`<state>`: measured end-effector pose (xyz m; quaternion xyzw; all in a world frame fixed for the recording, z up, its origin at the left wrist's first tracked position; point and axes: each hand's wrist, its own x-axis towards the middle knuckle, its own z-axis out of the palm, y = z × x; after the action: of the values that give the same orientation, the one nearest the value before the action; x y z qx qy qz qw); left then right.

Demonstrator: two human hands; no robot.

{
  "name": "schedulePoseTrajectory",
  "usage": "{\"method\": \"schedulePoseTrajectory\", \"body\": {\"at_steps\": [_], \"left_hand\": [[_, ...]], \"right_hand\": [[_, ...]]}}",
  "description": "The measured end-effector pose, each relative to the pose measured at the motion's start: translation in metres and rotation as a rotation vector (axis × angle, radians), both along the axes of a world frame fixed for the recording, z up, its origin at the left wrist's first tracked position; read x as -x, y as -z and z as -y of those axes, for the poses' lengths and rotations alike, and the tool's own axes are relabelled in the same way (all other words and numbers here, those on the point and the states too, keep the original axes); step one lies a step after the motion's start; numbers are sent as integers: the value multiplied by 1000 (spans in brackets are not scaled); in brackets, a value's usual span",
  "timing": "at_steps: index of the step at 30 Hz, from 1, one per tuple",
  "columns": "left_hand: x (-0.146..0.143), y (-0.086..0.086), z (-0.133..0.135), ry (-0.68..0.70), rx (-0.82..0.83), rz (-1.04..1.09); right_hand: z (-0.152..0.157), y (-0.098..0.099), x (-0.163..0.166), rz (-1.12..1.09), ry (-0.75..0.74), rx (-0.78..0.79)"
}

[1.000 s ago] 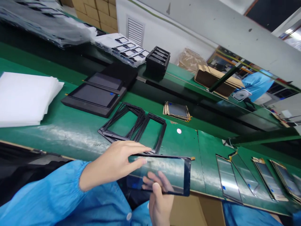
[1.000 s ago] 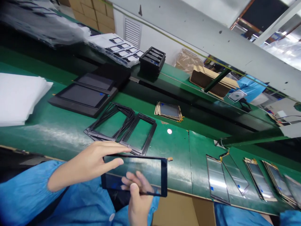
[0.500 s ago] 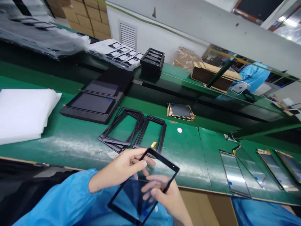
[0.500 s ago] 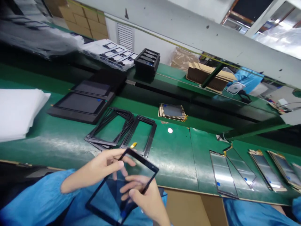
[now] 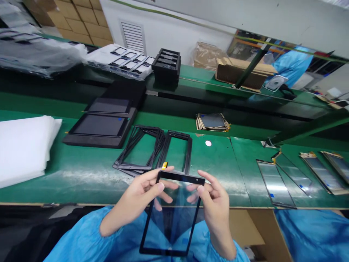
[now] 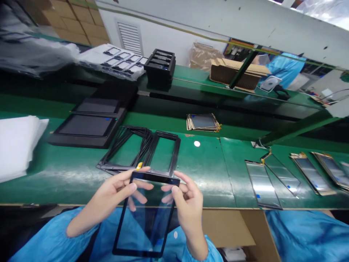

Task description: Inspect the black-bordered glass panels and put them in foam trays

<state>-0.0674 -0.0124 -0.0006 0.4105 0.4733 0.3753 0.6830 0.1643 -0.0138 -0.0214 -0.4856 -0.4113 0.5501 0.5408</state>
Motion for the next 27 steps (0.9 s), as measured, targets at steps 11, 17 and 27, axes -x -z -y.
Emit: {"method": "schedulePoseTrajectory", "body": {"at_steps": [11, 17, 27], "left_hand": [[8, 5, -3, -46, -27, -77], [53, 3, -19, -242, -105, -122], [226, -8, -114, -1091, -248, -80]], "right_hand": [[0, 0, 9, 64, -22, 46], [-2, 11, 8, -14, -70, 82], [4, 65, -12, 46, 35, 125]]}}
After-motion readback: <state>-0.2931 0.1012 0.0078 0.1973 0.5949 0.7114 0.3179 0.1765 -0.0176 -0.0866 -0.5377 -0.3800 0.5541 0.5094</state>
